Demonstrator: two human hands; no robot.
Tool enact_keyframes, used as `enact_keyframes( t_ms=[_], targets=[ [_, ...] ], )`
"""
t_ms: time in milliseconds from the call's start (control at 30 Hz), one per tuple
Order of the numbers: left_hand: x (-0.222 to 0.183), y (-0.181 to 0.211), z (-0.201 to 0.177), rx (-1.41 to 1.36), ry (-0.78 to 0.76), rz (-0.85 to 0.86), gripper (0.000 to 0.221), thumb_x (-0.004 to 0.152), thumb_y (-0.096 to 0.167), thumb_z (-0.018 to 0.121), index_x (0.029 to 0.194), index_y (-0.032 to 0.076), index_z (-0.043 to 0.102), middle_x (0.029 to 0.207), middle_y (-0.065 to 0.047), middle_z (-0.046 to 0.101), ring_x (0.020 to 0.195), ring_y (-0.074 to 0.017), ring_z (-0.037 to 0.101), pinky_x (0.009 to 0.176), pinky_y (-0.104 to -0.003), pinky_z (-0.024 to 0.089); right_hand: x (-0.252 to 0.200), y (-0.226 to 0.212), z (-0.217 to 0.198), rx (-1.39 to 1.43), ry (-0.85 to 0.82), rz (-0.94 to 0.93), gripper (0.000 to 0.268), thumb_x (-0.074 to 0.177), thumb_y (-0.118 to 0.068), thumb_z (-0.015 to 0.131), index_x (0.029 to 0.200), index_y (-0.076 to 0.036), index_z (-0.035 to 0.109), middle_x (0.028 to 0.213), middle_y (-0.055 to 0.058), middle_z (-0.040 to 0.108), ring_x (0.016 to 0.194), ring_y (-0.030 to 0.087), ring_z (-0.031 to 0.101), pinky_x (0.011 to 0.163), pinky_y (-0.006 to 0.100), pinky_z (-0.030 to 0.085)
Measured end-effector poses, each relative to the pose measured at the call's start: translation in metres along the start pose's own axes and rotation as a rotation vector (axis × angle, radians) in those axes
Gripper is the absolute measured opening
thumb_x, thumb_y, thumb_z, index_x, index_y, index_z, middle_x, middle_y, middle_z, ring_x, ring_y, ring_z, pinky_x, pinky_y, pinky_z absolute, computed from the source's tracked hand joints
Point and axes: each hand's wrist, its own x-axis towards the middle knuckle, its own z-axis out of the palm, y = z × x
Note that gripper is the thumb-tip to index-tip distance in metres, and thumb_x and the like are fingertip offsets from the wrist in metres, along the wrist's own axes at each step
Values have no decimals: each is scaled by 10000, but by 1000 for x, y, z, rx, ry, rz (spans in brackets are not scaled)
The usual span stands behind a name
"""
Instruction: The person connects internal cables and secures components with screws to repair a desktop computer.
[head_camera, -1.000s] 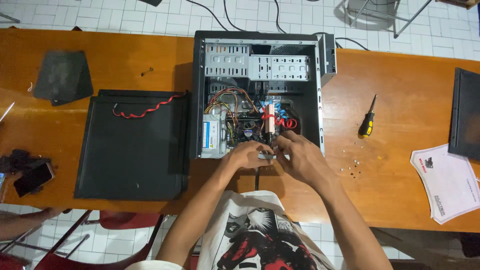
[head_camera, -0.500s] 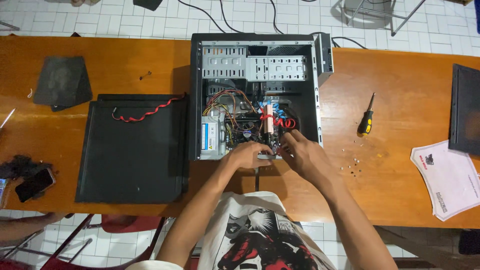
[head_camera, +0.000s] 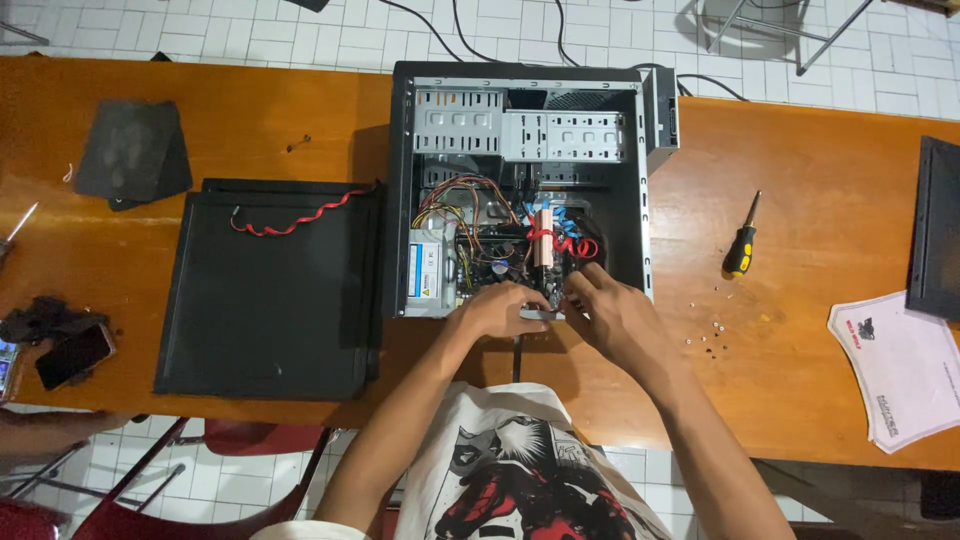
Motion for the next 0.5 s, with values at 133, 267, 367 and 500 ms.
enact_keyframes(
  t_ms=[133, 267, 367, 500],
  targets=[
    [-5, 16, -13, 4, -43, -78, 430, 793, 505, 766, 1137, 246, 759, 894, -119, 764, 829, -323, 739, 738, -447, 567, 3, 0, -2, 7, -17, -31, 166, 826, -135, 721, 953, -70, 635, 932, 122, 617, 801, 376, 670, 650, 476, 537],
    [-2, 5, -4, -9, -57, -115, 458, 790, 534, 752, 1154, 256, 755, 905, -136, 769, 863, -318, 738, 786, -445, 572, 8, 2, -8, 5, -21, -123, 182, 737, -99, 738, 893, -77, 649, 899, 120, 625, 812, 381, 663, 695, 462, 545],
    [1, -7, 6, 23, 11, -2, 469, 799, 547, 760, 1147, 232, 760, 1018, -129, 765, 949, -333, 717, 845, -458, 557, 11, 4, -13, 114, -33, -24, 182, 790, -130, 759, 923, -64, 653, 912, 128, 633, 812, 383, 673, 681, 454, 545],
    [0, 6, -4, 34, -31, -54, 522, 791, 570, 752, 1184, 227, 746, 1110, -112, 750, 997, -323, 716, 902, -460, 542, 10, 11, -8, 112, -20, 83, 179, 852, -164, 753, 948, -60, 644, 933, 120, 644, 819, 382, 692, 679, 456, 547]
  ],
)
